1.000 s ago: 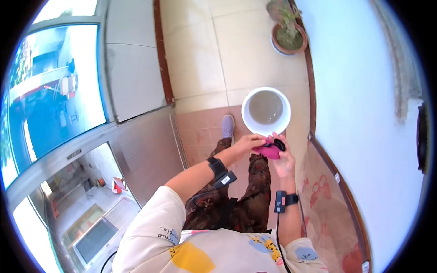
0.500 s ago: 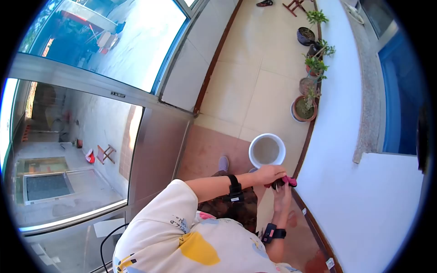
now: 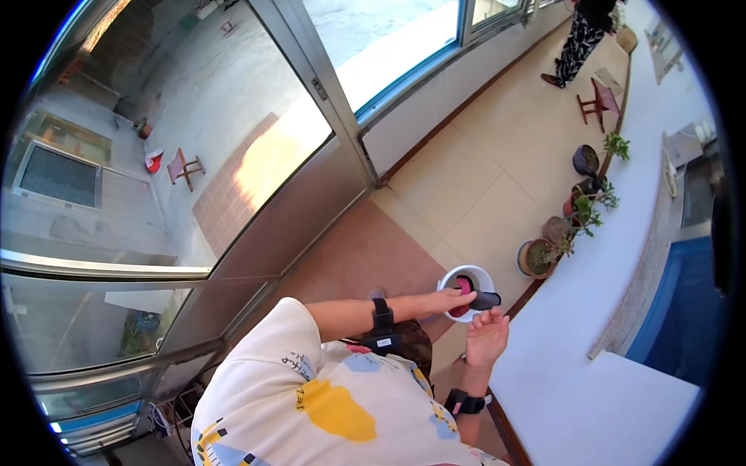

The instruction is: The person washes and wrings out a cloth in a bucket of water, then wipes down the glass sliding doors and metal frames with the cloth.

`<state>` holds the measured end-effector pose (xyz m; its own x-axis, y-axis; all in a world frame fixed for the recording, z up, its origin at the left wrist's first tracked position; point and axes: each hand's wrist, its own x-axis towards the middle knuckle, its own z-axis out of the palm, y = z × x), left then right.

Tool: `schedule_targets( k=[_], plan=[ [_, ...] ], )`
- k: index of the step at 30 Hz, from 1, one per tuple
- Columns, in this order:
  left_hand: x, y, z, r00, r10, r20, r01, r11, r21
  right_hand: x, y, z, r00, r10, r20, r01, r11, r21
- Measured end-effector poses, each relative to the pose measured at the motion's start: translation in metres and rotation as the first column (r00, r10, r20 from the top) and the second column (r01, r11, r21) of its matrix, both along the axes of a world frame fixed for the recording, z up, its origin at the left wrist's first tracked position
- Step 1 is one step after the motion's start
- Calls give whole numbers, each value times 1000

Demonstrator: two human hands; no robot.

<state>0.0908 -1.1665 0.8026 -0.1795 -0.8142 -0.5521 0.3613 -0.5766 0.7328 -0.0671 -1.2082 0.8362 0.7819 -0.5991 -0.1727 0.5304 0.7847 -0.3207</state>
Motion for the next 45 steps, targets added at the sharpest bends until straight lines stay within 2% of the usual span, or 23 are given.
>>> schedule_targets(
  k=[2, 3, 6, 8, 10, 11, 12, 14, 16, 17, 18, 20, 25, 27, 29, 32, 34, 36, 38, 40, 42, 43, 45],
  plan=[
    [20, 11, 29, 941, 98, -323, -78, 994, 76, 31, 9, -12, 990, 43, -133, -28, 993, 113],
    [35, 26, 65, 969, 168, -183, -175, 984, -22, 47, 16, -15, 991, 82, -104, -72, 993, 94],
    [63, 53, 62, 948, 281, -152, -301, 944, -131, 81, 17, -11, 972, 198, -122, -195, 980, 40],
    [90, 72, 86, 954, 296, 45, -283, 940, -190, 92, 13, -20, 940, 282, -192, -301, 950, -81],
    [113, 90, 80, 936, 344, 73, -321, 921, -220, 108, 15, -15, 873, 198, -447, -318, 924, -212],
    [125, 99, 97, 861, 286, 420, -114, 914, -389, 117, 16, -8, 865, 209, -457, -336, 917, -217],
    [132, 113, 112, 647, 266, 714, 139, 880, -454, 129, 28, 6, 861, 142, -488, -324, 893, -312],
    [132, 123, 125, 575, 440, 690, 57, 820, -570, 151, 30, 22, 857, 89, -508, -329, 853, -405],
    [137, 136, 141, 763, 315, 564, -202, 946, -255, 167, 29, 33, 863, 210, -460, -455, 719, -525],
    [133, 143, 126, 855, 445, 268, -401, 893, -203, 166, 24, 47, 734, 417, -537, -666, 599, -444],
    [132, 150, 123, 843, 469, 264, -428, 881, -201, 172, 22, 49, 719, 438, -539, -685, 580, -441],
    [126, 166, 122, 634, 693, 343, -496, 705, -507, 181, 25, 49, 406, 497, -767, -912, 270, -309],
    [116, 209, 106, 432, 755, 493, -696, 627, -350, 180, 13, 49, 533, 381, -755, -845, 196, -498],
    [107, 218, 87, 417, 733, 537, -707, 633, -315, 182, 17, 62, 566, 470, -678, -825, 337, -454],
    [93, 218, 80, 294, 892, 344, -943, 330, -48, 182, 21, 64, 594, 423, -684, -802, 246, -544],
    [74, 220, 71, 281, 948, 148, -957, 289, -31, 201, 33, 85, 640, 356, -681, -754, 125, -644],
    [69, 225, 68, 226, 969, 99, -971, 232, -57, 215, 36, 91, 569, 573, -590, -822, 373, -430],
    [71, 225, 88, 28, 986, 162, -1000, 25, 19, 233, 32, 99, 572, 581, -580, -819, 364, -443],
    [74, 231, 94, -50, 975, 215, -997, -38, -60, 245, 29, 95, 440, 569, -695, -890, 178, -419],
    [82, 249, 81, -44, 888, 459, -921, 142, -362, 254, 32, 86, 436, 557, -707, -887, 133, -442],
    [89, 262, 88, -98, 852, 515, -889, 158, -430, 260, 38, 70, 292, 615, -733, -939, 40, -341],
    [92, 269, 93, -157, 844, 512, -882, 113, -458, 261, 42, 69, 192, 691, -697, -975, 54, -215],
    [101, 278, 105, -262, 830, 492, -857, 35, -515, 260, 53, 51, 175, 718, -674, -985, 129, -118]
  ],
)
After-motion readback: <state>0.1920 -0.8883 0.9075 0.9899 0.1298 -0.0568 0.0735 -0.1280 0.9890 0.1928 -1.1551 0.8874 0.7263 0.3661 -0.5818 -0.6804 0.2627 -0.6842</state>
